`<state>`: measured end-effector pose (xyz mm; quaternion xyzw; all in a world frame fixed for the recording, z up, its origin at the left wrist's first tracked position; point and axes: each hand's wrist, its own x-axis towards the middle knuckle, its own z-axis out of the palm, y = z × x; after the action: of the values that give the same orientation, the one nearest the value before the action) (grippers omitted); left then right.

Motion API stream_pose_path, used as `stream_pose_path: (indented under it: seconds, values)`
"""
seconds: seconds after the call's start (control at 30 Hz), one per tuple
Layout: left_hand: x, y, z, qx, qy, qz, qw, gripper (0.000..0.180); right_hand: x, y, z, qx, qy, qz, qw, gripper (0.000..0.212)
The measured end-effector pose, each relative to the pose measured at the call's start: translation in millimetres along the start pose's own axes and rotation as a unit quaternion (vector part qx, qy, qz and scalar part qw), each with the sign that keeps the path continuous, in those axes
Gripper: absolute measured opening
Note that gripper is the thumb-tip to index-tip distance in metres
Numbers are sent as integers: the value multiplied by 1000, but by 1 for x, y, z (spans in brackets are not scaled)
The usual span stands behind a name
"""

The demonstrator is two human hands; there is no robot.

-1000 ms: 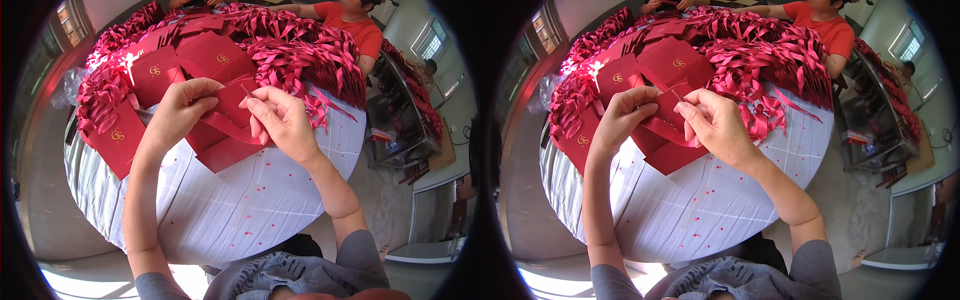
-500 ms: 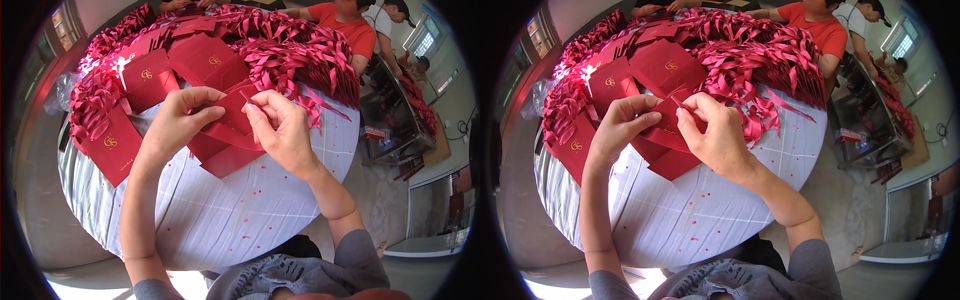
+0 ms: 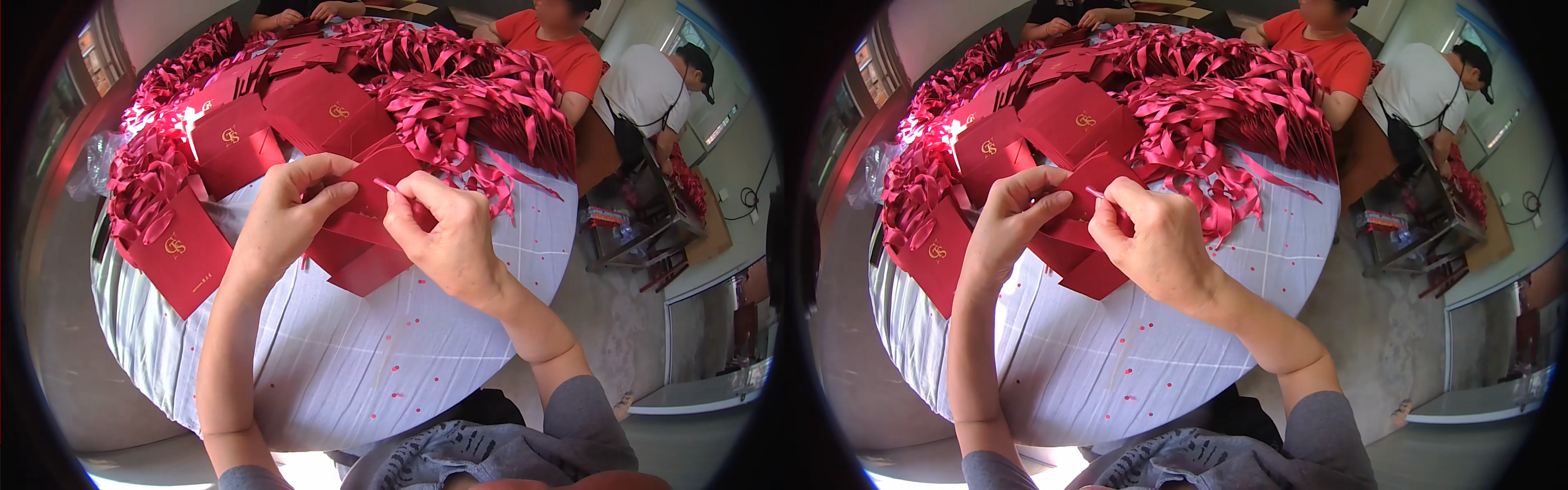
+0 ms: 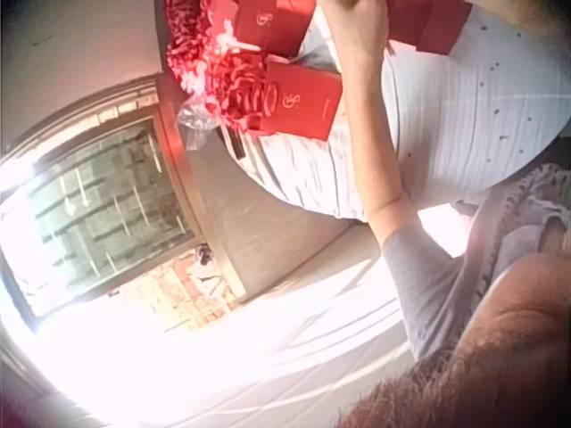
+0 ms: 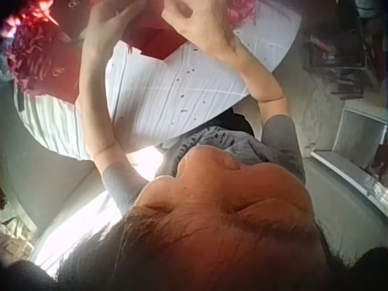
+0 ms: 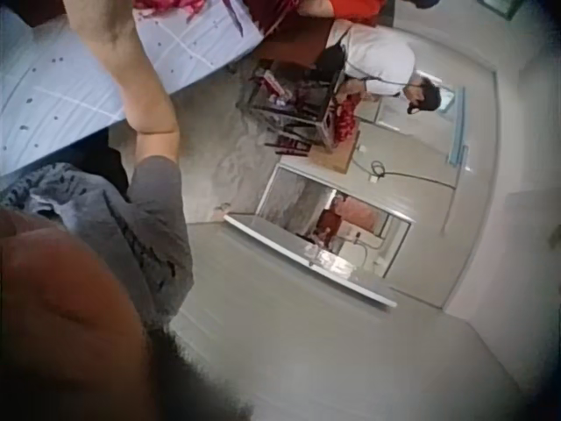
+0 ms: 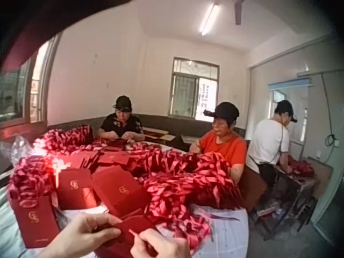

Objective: The person assembles gift bags by threading ribbon handles through the bag slots and stacking the bags on the table by hand.

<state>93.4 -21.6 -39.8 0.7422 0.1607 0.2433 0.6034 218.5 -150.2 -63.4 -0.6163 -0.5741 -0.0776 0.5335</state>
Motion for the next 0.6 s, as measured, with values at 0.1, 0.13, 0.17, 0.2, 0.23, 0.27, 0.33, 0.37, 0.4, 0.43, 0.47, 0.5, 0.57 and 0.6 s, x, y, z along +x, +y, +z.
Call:
stream_pose_path:
  seconds: [0.1, 0.13, 0.17, 0.2, 0.23, 0.27, 0.33, 0.37, 0.4, 0.43, 0.47, 0.5, 0.57, 0.6]
  values:
    - [0, 1, 1, 44, 16, 26, 999, 16, 0, 3, 2, -21, -1, -6, 1000, 14]
    - [0, 0, 1, 44, 14, 27, 999, 16, 1, 4, 3, -24, 7, -11, 1000, 15]
    - [0, 0, 1, 69, 19, 34, 997, 17, 1, 4, 3, -27, 16, -17, 999, 15]
    - [0, 0, 1, 93, 24, 40, 995, 17, 0, 5, 3, -28, 17, -17, 999, 15]
    - [0, -1, 2, 94, 24, 42, 994, 17, -1, 6, 4, -29, 14, -20, 999, 11]
    - [-1, -2, 2, 91, 31, 50, 994, 17, -2, 7, 4, -30, 12, -22, 999, 8]
    - [-2, -1, 4, 89, 36, 60, 994, 18, -2, 8, 3, -32, 8, -19, 999, 9]
    - [-3, 0, 5, 107, 44, 66, 991, 17, -2, 8, 3, -31, 10, -24, 999, 10]
    - [-4, 1, 6, 125, 51, 71, 988, 17, -2, 8, 4, -30, 11, -28, 999, 10]
    - [-5, 3, 7, 125, 50, 75, 988, 17, -2, 8, 5, -32, 16, -32, 999, 12]
    - [-6, 5, 8, 129, 49, 70, 988, 17, -2, 7, 6, -38, 14, -34, 999, 14]
    - [-8, 6, 9, 134, 49, 66, 988, 17, -2, 7, 6, -45, 13, -36, 998, 15]
    - [-10, 7, 13, 134, 53, 69, 987, 17, -2, 4, 4, -59, 17, -43, 997, 17]
    - [-10, 6, 15, 145, 55, 87, 984, 18, -2, 2, 3, -66, 19, -46, 997, 17]
